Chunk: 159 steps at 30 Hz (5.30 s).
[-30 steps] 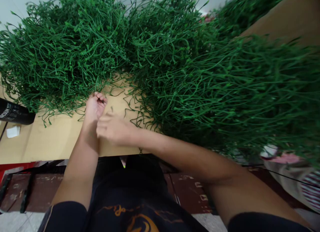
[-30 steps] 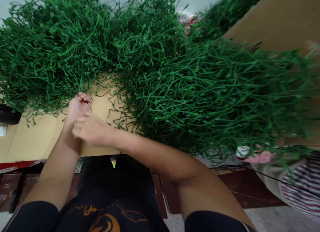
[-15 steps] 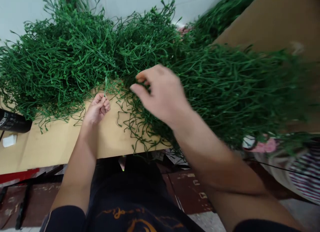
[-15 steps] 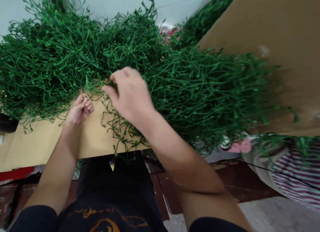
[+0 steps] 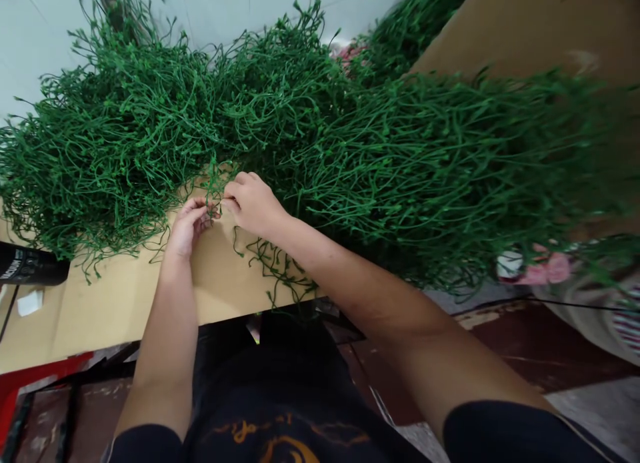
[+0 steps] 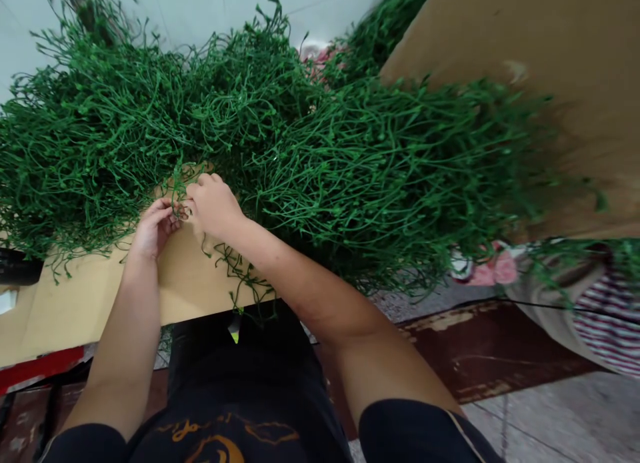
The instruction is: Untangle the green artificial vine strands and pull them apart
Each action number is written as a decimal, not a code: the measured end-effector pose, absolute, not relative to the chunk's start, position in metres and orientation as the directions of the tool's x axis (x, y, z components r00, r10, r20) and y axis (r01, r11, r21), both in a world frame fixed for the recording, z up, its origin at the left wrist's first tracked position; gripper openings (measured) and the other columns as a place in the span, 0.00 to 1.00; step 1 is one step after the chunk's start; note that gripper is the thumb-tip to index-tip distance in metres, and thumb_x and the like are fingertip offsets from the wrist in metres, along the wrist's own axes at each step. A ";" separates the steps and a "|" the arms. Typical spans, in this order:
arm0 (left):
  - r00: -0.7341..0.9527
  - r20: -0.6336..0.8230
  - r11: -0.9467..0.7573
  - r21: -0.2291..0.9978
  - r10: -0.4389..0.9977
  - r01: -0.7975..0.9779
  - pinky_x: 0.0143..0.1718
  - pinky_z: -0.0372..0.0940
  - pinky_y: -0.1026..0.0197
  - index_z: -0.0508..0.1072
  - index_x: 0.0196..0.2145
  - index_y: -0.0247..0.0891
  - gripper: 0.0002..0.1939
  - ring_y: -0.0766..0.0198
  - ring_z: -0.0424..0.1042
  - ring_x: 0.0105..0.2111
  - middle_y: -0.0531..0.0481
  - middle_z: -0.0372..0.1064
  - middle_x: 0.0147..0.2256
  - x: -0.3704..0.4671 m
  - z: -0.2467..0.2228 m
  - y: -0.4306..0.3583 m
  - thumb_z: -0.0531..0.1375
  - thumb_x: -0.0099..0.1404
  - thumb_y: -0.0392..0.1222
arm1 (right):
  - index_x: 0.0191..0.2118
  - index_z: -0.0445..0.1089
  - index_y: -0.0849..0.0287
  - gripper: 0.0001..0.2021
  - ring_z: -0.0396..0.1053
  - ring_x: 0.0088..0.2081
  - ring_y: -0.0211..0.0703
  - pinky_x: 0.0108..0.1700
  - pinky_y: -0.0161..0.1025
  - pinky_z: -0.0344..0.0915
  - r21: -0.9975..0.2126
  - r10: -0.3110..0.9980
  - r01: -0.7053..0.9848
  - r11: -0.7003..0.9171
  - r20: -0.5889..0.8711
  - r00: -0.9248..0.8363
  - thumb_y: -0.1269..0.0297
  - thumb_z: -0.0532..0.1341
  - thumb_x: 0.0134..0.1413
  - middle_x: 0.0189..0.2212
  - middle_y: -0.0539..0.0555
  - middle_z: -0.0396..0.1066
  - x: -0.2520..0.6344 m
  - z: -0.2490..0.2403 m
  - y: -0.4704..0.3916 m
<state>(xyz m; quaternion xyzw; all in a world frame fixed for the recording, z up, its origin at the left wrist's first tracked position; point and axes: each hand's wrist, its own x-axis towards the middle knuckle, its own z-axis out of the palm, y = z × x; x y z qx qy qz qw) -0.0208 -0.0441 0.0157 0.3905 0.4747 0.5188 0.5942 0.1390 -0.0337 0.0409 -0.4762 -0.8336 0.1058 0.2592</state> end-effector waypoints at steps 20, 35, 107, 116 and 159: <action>0.029 -0.184 0.179 0.891 0.982 -0.416 0.26 0.61 0.70 0.70 0.31 0.37 0.09 0.76 0.64 0.20 0.58 0.67 0.23 -0.018 0.020 -0.050 0.65 0.50 0.34 | 0.48 0.66 0.63 0.17 0.67 0.42 0.44 0.43 0.38 0.59 -0.518 0.816 0.630 0.578 0.378 -0.438 0.70 0.47 0.58 0.44 0.58 0.71 0.141 0.035 -0.045; -0.091 -0.074 0.045 0.956 0.993 -0.291 0.26 0.61 0.70 0.70 0.33 0.39 0.08 0.73 0.68 0.25 0.55 0.72 0.29 -0.016 0.014 -0.048 0.64 0.54 0.36 | 0.44 0.66 0.65 0.13 0.65 0.34 0.41 0.38 0.37 0.57 -0.558 0.888 0.693 0.456 0.233 -0.397 0.67 0.56 0.52 0.35 0.57 0.69 0.143 0.030 -0.050; 0.044 -0.184 0.189 0.972 0.982 -0.139 0.16 0.47 0.72 0.73 0.26 0.33 0.04 0.77 0.56 0.17 0.56 0.63 0.19 -0.008 0.002 -0.042 0.64 0.53 0.36 | 0.26 0.66 0.63 0.13 0.54 0.26 0.34 0.30 0.36 0.49 -0.599 0.920 0.732 0.324 0.020 -0.392 0.64 0.51 0.58 0.24 0.52 0.63 0.143 0.044 -0.027; -0.063 -0.028 0.029 1.000 0.998 0.013 0.21 0.53 0.72 0.65 0.17 0.34 0.13 0.75 0.54 0.19 0.57 0.56 0.16 0.005 -0.001 -0.040 0.61 0.56 0.34 | 0.22 0.62 0.62 0.08 0.55 0.28 0.33 0.33 0.35 0.54 -0.766 0.875 0.513 0.388 0.130 -0.467 0.71 0.55 0.51 0.23 0.49 0.58 0.154 0.045 -0.031; -0.078 -0.050 0.052 0.998 0.996 0.026 0.21 0.51 0.68 0.65 0.18 0.35 0.14 0.73 0.54 0.17 0.56 0.58 0.16 -0.003 -0.006 -0.032 0.58 0.61 0.36 | 0.21 0.53 0.59 0.14 0.52 0.25 0.32 0.32 0.34 0.51 -0.855 0.881 0.410 0.318 0.107 -0.460 0.70 0.50 0.58 0.19 0.46 0.53 0.138 0.021 -0.033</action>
